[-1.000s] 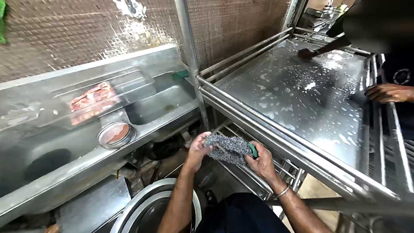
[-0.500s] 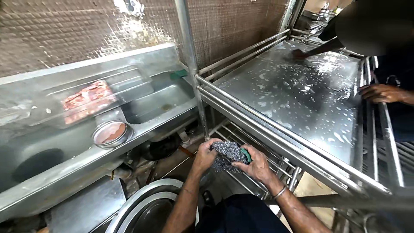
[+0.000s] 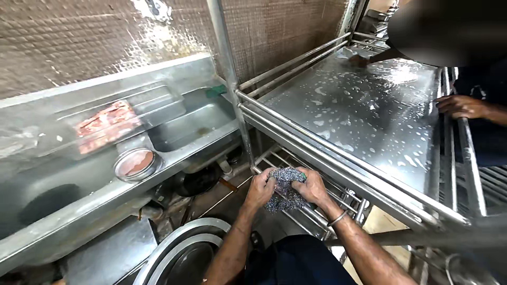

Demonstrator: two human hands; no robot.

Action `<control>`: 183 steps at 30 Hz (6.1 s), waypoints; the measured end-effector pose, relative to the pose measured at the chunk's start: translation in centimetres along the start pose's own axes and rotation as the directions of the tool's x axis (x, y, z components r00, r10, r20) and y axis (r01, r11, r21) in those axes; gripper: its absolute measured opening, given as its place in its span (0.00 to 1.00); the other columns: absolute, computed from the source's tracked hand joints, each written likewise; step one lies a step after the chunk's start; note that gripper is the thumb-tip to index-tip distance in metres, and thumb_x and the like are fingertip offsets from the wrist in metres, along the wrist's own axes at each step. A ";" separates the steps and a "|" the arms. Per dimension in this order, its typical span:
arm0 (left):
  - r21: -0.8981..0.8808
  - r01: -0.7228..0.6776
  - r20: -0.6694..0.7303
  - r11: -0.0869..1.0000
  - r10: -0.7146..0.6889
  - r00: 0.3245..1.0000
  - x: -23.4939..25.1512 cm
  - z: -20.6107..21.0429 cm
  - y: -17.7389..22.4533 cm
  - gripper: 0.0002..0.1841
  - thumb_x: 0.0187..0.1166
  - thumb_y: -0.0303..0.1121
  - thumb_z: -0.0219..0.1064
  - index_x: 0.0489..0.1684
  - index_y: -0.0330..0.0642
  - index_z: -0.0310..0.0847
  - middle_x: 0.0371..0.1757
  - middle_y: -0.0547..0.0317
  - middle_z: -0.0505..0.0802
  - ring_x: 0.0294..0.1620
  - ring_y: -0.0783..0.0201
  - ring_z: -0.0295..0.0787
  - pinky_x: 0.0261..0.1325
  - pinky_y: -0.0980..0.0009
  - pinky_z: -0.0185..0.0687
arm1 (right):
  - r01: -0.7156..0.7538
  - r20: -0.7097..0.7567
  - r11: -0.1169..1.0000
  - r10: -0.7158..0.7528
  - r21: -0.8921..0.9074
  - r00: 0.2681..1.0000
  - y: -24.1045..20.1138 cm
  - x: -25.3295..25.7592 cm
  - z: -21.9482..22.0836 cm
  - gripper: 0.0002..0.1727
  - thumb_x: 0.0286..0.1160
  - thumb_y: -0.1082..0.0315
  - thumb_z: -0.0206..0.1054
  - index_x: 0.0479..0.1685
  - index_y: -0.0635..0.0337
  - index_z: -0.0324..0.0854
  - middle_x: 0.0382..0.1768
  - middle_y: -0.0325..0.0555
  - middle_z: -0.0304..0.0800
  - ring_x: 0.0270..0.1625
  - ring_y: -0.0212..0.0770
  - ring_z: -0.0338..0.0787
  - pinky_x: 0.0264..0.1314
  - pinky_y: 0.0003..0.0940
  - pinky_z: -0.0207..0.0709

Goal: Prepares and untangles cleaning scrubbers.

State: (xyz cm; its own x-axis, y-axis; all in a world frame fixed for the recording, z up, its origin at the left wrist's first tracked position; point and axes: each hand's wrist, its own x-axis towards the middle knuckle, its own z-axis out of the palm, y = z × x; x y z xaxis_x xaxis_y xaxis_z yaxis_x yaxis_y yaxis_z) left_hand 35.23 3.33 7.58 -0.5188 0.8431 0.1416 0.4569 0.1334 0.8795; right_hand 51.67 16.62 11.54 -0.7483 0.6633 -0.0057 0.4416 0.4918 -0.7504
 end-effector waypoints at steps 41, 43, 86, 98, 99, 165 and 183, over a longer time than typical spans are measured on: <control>0.505 0.094 -0.202 0.858 0.011 0.979 1.9 3.1 -9.6 0.16 0.86 0.40 0.62 0.48 0.33 0.85 0.41 0.37 0.94 0.40 0.37 0.95 0.45 0.38 0.88 | 0.438 0.071 0.797 -0.452 -0.416 0.889 -1.2 -6.6 -3.0 0.09 0.57 0.57 0.71 0.23 0.53 0.83 0.25 0.41 0.87 0.30 0.44 0.90 0.27 0.47 0.82; 0.489 0.103 -0.206 0.866 0.001 0.979 1.8 3.4 -9.7 0.18 0.88 0.42 0.59 0.48 0.32 0.85 0.41 0.37 0.94 0.41 0.37 0.95 0.45 0.38 0.88 | 0.442 0.066 0.794 -0.459 -0.417 0.886 -1.2 -6.8 -3.2 0.09 0.55 0.58 0.71 0.22 0.53 0.82 0.25 0.42 0.87 0.30 0.44 0.91 0.27 0.47 0.82; -0.095 0.042 -0.281 0.995 -0.067 0.957 3.5 -2.9 1.9 0.11 0.81 0.37 0.71 0.28 0.44 0.85 0.27 0.57 0.89 0.28 0.62 0.85 0.34 0.57 0.82 | 0.142 -0.055 0.969 -0.133 0.203 0.990 0.9 -2.3 -2.1 0.23 0.67 0.50 0.80 0.57 0.52 0.91 0.48 0.36 0.96 0.47 0.32 0.93 0.54 0.39 0.89; 0.197 0.198 -0.237 0.960 -0.149 0.960 2.5 0.0 2.4 0.12 0.75 0.45 0.76 0.32 0.47 0.87 0.31 0.53 0.91 0.35 0.52 0.89 0.41 0.42 0.84 | 0.044 0.343 0.997 -0.062 0.060 0.937 -0.6 -1.3 4.0 0.13 0.68 0.54 0.72 0.37 0.54 0.87 0.31 0.44 0.89 0.36 0.41 0.90 0.43 0.50 0.82; 0.209 0.225 -0.279 0.952 -0.163 0.946 2.5 -0.4 2.0 0.13 0.74 0.46 0.77 0.33 0.46 0.88 0.32 0.52 0.92 0.36 0.50 0.90 0.42 0.41 0.84 | 0.041 0.351 0.998 -0.052 0.040 0.935 -0.2 -1.3 4.1 0.14 0.69 0.52 0.70 0.34 0.54 0.86 0.29 0.44 0.87 0.35 0.42 0.88 0.41 0.51 0.81; 0.069 0.412 -0.506 0.909 -0.323 0.799 7.5 -11.3 -13.3 0.18 0.80 0.41 0.69 0.28 0.33 0.83 0.34 0.38 0.90 0.42 0.41 0.89 0.51 0.37 0.81 | 0.388 -0.213 0.920 -0.390 -0.054 0.896 -4.4 -1.2 -6.4 0.18 0.80 0.57 0.60 0.19 0.51 0.82 0.35 0.33 0.89 0.37 0.23 0.87 0.37 0.21 0.82; -0.985 -0.019 -0.166 0.171 -0.920 0.356 0.9 -13.5 -16.3 0.23 0.80 0.57 0.66 0.59 0.49 0.74 0.43 0.57 0.85 0.41 0.60 0.84 0.44 0.53 0.85 | 0.139 -0.329 0.626 0.198 0.768 0.923 -4.8 -1.4 -2.9 0.17 0.87 0.70 0.57 0.27 0.59 0.86 0.21 0.38 0.87 0.22 0.29 0.85 0.26 0.25 0.83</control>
State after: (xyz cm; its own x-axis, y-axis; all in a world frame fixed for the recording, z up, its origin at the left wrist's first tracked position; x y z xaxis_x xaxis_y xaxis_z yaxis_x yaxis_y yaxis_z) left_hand 17.56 -5.15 -0.48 -0.7249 0.0911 -0.6828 -0.6242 -0.5062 0.5951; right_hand 52.00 15.00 17.02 -0.4409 0.8953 0.0636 -0.2077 -0.0328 -0.9776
